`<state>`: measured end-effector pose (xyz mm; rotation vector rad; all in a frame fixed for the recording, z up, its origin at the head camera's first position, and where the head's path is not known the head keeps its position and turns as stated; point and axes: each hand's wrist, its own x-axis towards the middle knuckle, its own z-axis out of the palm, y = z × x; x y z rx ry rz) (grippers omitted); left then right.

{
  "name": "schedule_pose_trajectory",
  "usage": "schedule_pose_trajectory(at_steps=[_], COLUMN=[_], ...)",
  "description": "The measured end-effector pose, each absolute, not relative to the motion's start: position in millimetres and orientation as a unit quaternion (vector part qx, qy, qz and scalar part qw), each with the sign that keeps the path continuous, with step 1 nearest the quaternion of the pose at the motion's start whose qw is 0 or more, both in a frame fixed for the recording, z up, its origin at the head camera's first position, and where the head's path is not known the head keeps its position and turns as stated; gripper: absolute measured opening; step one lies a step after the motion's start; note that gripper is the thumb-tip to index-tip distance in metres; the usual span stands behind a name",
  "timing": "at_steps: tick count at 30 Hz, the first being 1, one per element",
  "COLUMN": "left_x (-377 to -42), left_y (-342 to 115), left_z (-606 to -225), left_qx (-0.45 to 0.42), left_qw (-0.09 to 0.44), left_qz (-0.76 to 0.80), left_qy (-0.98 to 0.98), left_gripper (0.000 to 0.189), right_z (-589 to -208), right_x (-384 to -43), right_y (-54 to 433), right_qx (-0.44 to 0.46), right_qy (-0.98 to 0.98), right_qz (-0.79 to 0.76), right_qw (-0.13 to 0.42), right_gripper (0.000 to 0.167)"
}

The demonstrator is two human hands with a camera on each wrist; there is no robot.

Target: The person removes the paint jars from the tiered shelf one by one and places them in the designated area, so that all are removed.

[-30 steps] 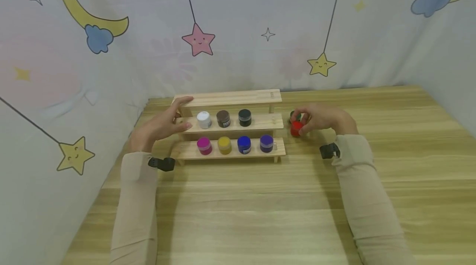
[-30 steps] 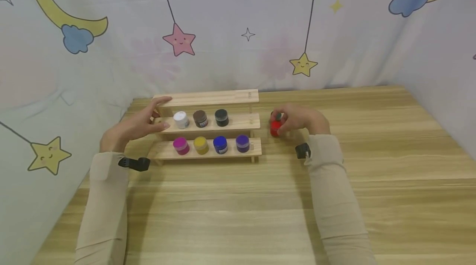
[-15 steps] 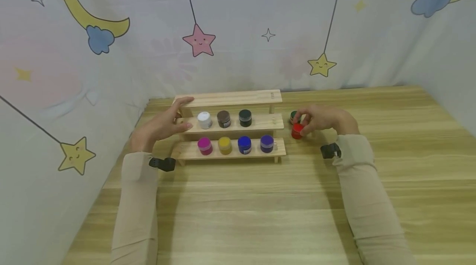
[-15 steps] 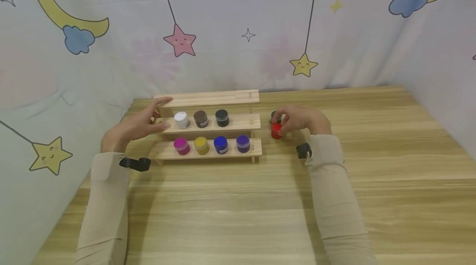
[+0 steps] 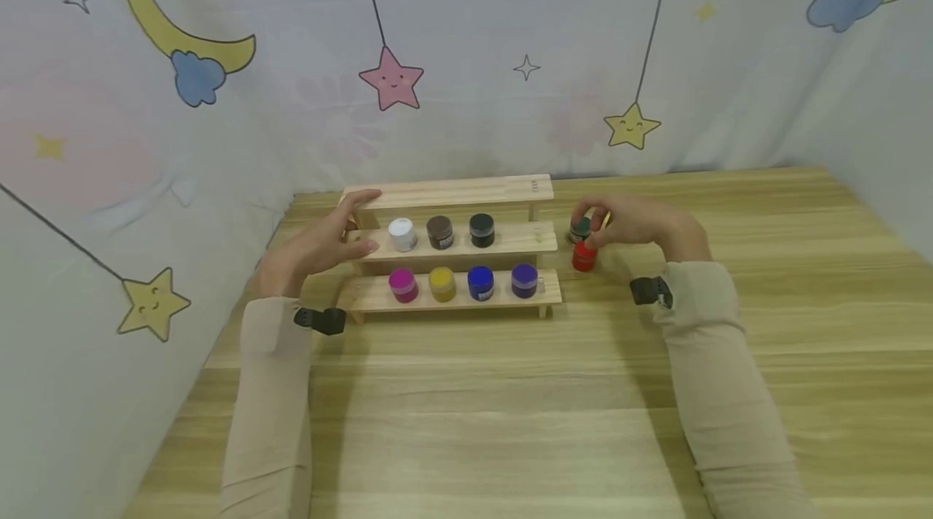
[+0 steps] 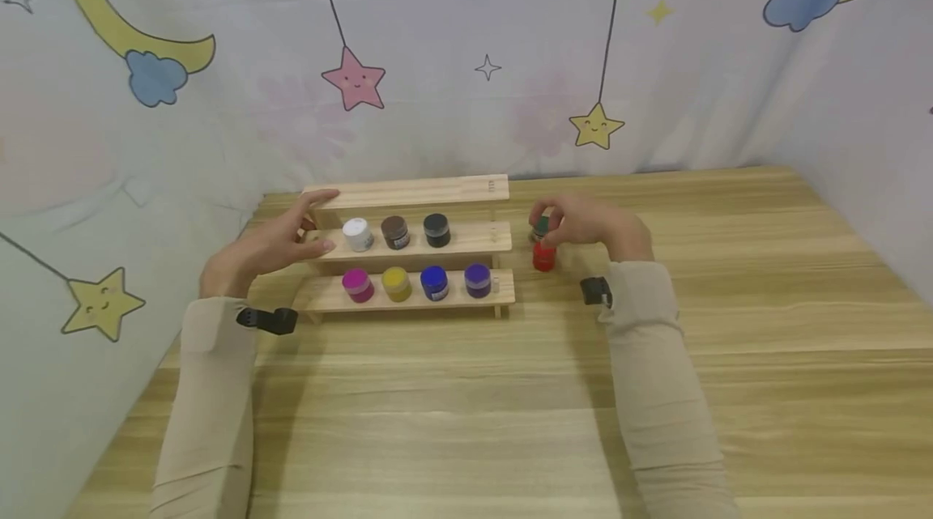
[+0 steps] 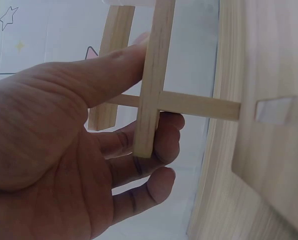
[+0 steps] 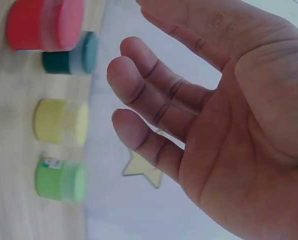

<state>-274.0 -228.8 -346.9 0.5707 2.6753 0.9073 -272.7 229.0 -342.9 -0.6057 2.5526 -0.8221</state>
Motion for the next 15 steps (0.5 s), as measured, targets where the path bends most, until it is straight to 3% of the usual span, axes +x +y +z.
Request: schedule_pose_trajectory(at_steps=[15], left_x=[-275], left_y=[-232], left_z=[-349], left_qx=[0.193], left_qw=[0.129], left_qz=[0.319], left_qy=[0.919], left_gripper=[0.076], right_z=[-312], right_x=[-256], right_y=[214], right_qx=[-0.233], right_qy=[0.929], right_qz=[-0.27], right_qw=[0.097], right_gripper=[0.037])
